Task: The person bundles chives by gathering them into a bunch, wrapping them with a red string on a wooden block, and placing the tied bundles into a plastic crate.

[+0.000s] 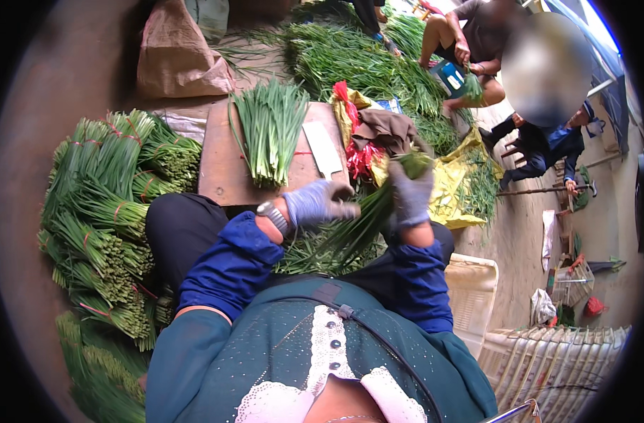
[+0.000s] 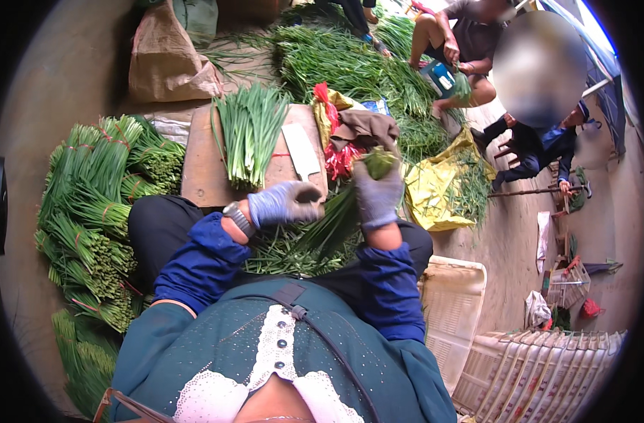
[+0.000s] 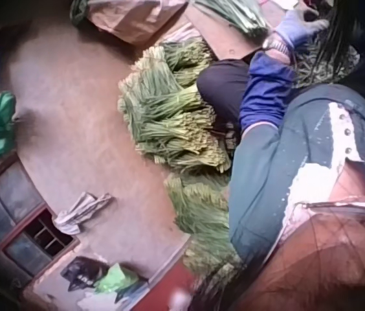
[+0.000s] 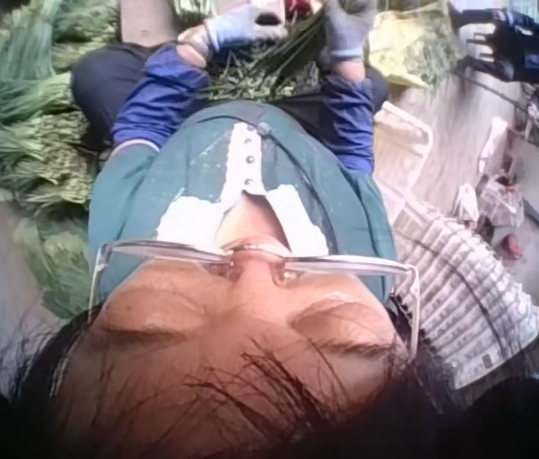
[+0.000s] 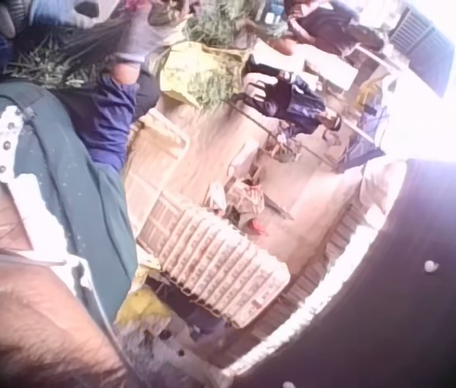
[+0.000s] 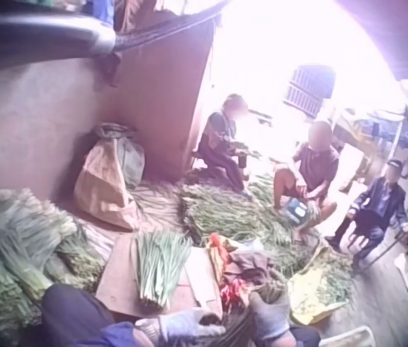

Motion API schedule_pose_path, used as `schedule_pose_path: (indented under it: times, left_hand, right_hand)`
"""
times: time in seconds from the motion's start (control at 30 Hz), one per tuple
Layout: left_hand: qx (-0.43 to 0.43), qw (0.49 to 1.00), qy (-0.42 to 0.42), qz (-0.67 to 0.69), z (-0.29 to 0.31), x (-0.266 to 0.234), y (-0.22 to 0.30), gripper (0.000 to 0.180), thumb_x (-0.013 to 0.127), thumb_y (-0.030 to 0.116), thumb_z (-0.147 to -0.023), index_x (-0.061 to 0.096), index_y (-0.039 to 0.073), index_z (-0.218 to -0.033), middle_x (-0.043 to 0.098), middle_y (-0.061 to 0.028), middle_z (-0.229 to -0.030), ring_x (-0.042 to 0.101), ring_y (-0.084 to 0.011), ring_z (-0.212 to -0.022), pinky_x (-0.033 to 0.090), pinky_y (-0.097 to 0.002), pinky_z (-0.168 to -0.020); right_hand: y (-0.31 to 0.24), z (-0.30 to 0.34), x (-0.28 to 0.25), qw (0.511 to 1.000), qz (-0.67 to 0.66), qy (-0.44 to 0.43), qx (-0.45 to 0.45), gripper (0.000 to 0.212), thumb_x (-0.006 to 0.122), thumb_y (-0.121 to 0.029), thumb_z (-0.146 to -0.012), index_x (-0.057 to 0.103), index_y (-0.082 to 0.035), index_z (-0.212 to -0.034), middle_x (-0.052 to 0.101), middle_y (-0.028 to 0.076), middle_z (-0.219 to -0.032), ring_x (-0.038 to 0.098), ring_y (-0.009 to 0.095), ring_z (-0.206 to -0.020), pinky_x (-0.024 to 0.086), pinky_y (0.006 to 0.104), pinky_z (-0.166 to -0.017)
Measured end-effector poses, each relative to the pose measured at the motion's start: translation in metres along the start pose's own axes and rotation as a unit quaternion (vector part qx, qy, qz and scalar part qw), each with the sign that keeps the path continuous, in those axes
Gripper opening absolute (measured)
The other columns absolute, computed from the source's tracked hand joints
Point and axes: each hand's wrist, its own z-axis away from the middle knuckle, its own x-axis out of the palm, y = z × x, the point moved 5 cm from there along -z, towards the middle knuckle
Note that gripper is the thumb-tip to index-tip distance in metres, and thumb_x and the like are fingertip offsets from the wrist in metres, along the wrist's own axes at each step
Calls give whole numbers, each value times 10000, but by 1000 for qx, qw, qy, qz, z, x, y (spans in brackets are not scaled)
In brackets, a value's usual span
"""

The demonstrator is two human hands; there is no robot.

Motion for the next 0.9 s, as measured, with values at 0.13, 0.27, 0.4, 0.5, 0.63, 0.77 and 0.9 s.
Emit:
schedule_pose_path:
  times: [0.13, 0.27, 0.4, 0.5, 0.63, 0.77, 0.9]
  left_hand:
    - [-97, 860, -173, 470, 4, 19, -34, 622, 544, 574, -923, 602, 8, -1173, 682, -132, -1046, 684, -234, -924, 567, -337, -720]
    - [15, 763, -129, 633, 12, 41, 7, 649, 495, 495, -971, 420, -11, -1371, 570, -159, -1277, 590, -225, -1106, 482, -367, -958]
    - [-96, 607, -211, 760, 7, 53, -3, 537, 575, 372, -953, 476, 7, -1335, 630, -155, -1159, 612, -249, -1056, 474, -413, -976]
    - [-132, 705, -93, 691, 6, 42, -38, 403, 638, 269, -910, 545, 70, -1249, 661, -127, -1034, 643, -253, -951, 530, -418, -863]
    - [31, 900, 159, 405, 4, -21, -18, 430, 715, 137, -833, 530, 43, -1210, 649, -70, -925, 639, -170, -861, 549, -326, -786]
    - [137, 929, 331, 90, -7, -30, -29, 549, 735, 122, -802, 490, 41, -1286, 650, -122, -1038, 651, -225, -917, 527, -335, -800]
    - [239, 898, 345, -133, -14, -26, -34, 820, 741, 141, -769, 309, 35, -1457, 644, -201, -1043, 623, -403, -929, 505, -443, -794]
  right_hand:
    - [-90, 22, 16, 880, 231, -66, -410, 468, 684, -77, -762, 542, -54, -1208, 625, 82, -917, 628, 212, -811, 535, 325, -704]
    - [-111, 82, 77, 732, 212, -351, -544, 434, 689, -168, -638, 676, -141, -1071, 605, 65, -871, 624, 260, -786, 539, 382, -771]
    - [-67, 107, 88, 665, 179, -415, -594, 526, 563, -188, -627, 649, -190, -1145, 577, 61, -890, 602, 265, -854, 492, 417, -853]
    - [-59, 111, 84, 625, 217, -427, -617, 555, 599, -198, -710, 563, -267, -1260, 586, 61, -1066, 570, 272, -1023, 439, 447, -939]
    - [-44, 101, 55, 736, 248, -412, -477, 691, 799, -344, -636, 552, -216, -1269, 513, 142, -1311, 497, 312, -1239, 345, 506, -1078]
    - [-4, 51, 49, 986, -62, -157, 3, 985, 767, -79, -709, 194, -81, -1511, 439, 185, -1373, 427, 299, -1298, 383, 401, -1059]
    - [87, 20, 75, 956, 129, -235, -122, 343, 646, 12, -806, 622, -21, -1147, 649, 101, -1042, 611, 205, -1020, 496, 323, -859]
